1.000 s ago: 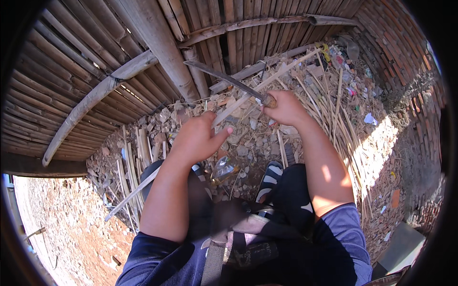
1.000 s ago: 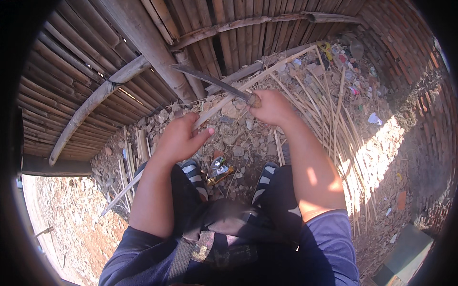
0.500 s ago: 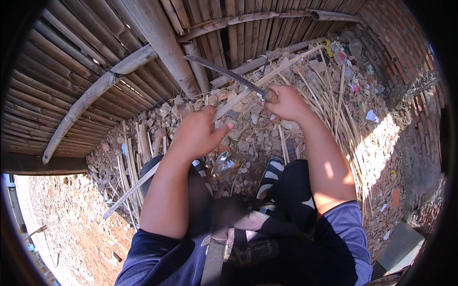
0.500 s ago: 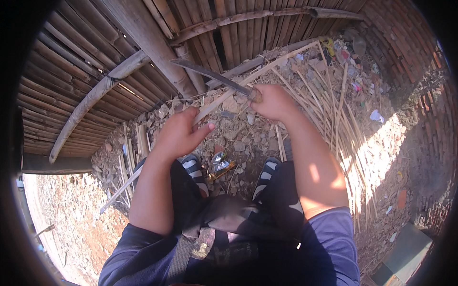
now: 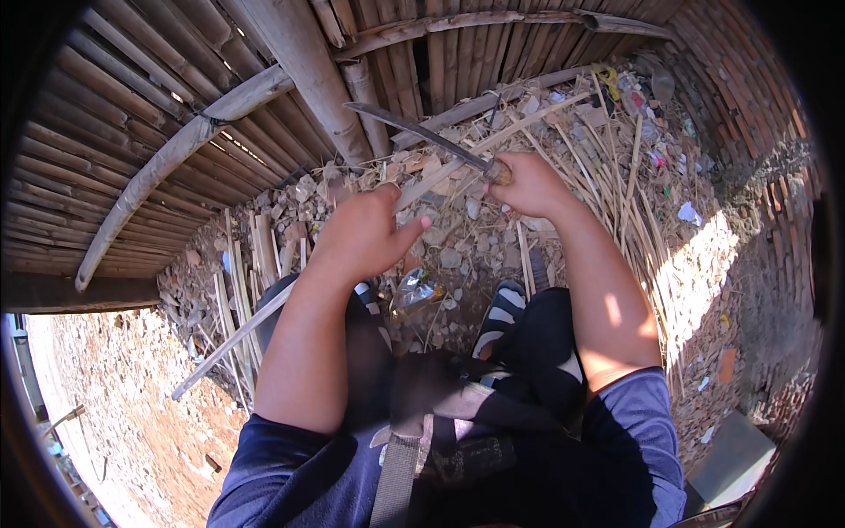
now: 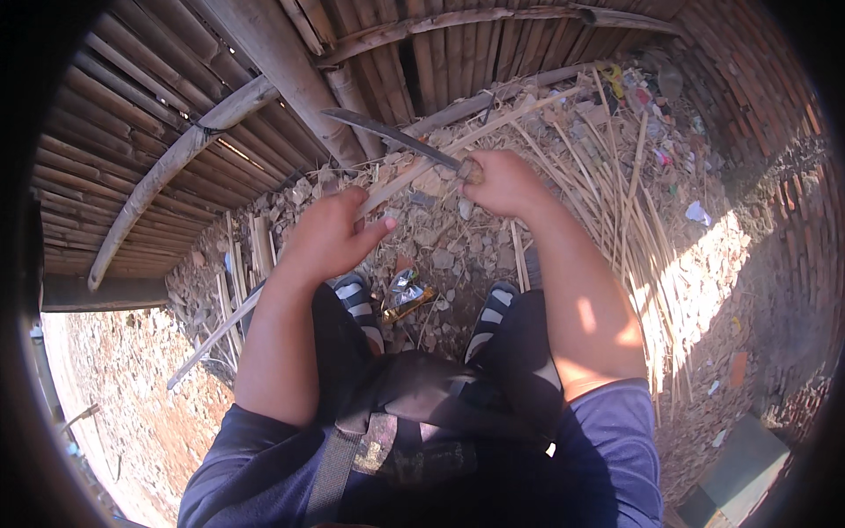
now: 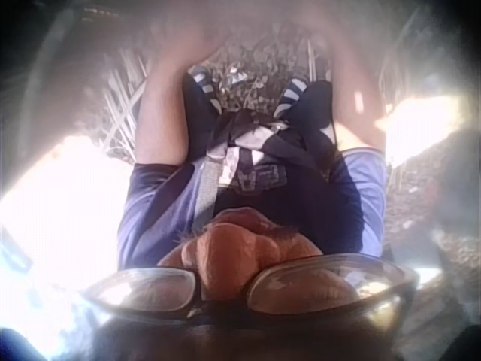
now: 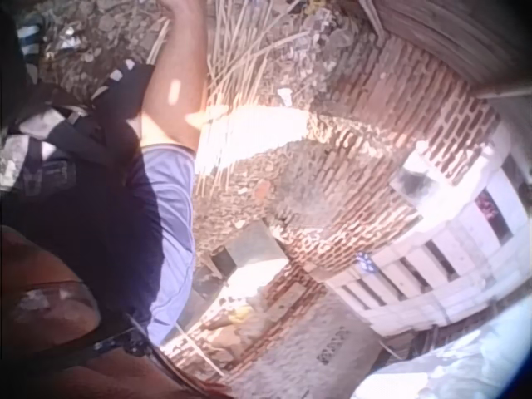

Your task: The person scrapes a thin strip of wood using a large knife, holding the wood with one hand and drawing the blade along its surface while sitting on the ground.

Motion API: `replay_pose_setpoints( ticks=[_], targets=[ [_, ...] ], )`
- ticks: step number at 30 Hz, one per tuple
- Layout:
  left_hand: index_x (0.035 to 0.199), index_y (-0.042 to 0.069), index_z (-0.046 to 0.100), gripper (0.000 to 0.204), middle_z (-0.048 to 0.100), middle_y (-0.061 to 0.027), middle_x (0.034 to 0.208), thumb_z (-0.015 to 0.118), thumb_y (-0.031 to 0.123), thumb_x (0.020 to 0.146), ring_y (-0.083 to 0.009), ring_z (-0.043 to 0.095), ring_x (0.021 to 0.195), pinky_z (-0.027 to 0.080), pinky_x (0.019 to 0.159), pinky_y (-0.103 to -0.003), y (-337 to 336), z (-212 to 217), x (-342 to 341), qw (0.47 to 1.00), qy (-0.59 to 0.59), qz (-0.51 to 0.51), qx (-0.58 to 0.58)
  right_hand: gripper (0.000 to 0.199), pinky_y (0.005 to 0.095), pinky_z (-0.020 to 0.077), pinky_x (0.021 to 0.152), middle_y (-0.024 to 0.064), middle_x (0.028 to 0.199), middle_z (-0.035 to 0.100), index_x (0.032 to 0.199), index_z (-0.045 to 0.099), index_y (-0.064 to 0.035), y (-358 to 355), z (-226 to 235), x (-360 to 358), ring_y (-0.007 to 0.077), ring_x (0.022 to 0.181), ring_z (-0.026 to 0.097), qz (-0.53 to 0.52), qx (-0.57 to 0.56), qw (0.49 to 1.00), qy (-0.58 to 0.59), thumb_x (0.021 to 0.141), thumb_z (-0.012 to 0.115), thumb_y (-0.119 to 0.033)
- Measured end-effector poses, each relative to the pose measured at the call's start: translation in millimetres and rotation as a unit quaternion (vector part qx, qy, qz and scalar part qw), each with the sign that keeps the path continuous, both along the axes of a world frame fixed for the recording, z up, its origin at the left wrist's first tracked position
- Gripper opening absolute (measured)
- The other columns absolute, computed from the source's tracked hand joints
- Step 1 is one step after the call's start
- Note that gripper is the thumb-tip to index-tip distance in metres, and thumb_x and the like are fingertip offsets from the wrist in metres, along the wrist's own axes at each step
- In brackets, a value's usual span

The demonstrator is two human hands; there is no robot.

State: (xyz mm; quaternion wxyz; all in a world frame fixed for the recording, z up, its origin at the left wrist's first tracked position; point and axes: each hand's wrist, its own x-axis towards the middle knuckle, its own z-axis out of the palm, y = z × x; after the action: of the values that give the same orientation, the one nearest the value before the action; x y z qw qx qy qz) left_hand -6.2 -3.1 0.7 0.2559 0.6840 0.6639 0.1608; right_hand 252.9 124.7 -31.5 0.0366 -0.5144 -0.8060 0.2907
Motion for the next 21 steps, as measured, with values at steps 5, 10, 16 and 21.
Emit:
replay_pose_setpoints(
  ticks=[5, 10, 16, 21],
  targets=[
    [0.098, -0.003, 0.065, 0.052, 0.071, -0.026, 0.084, 0.073, 0.048, 0.09, -0.0466, 0.07, 0.086, 0.055, 0.079, -0.054, 1.4, 0.3, 0.9, 1.0, 0.01, -0.005, 0.0, 0.05, 0.0477, 0.054, 0.093, 0.0256, 0.109, 0.072, 0.124, 0.069, -0.0049, 2.9, -7.0, 4.6, 0.0432, 0.105, 0.069, 0.006, 0.013, 1.0, 0.009, 0.083, 0.079, -0.032],
    [0.099, -0.003, 0.066, 0.053, 0.071, -0.0267, 0.084, 0.073, 0.049, 0.091, -0.047, 0.07, 0.086, 0.055, 0.079, -0.054, 2.1, 1.0, 0.8, 1.0, 0.009, -0.004, -0.013, 0.05, 0.0474, 0.054, 0.093, 0.0256, 0.11, 0.072, 0.124, 0.07, -0.0051, 1.9, -4.0, 1.3, 0.043, 0.106, 0.069, 0.008, 0.01, 1.0, -0.016, 0.083, 0.079, -0.032],
    [0.105, 0.0, 0.068, 0.053, 0.071, -0.0236, 0.085, 0.074, 0.051, 0.09, -0.0438, 0.071, 0.089, 0.054, 0.081, -0.052, 2.3, 2.6, 2.3, 0.999, 0.023, 0.002, -0.035, 0.048, 0.0461, 0.0539, 0.091, 0.0256, 0.106, 0.072, 0.12, 0.071, -0.0032, 1.2, -9.6, 2.7, 0.0425, 0.102, 0.069, 0.009, 0.024, 1.0, 0.005, 0.082, 0.08, -0.031],
    [0.108, 0.0, 0.069, 0.055, 0.072, -0.024, 0.086, 0.073, 0.052, 0.091, -0.0443, 0.071, 0.091, 0.055, 0.082, -0.052, 2.3, 2.8, 4.6, 0.999, 0.036, -0.004, -0.039, 0.049, 0.0451, 0.0539, 0.088, 0.026, 0.1, 0.072, 0.117, 0.072, -0.0017, 1.6, -6.7, 2.5, 0.0424, 0.096, 0.07, 0.01, 0.03, 0.999, 0.005, 0.079, 0.082, -0.031]
  ],
)
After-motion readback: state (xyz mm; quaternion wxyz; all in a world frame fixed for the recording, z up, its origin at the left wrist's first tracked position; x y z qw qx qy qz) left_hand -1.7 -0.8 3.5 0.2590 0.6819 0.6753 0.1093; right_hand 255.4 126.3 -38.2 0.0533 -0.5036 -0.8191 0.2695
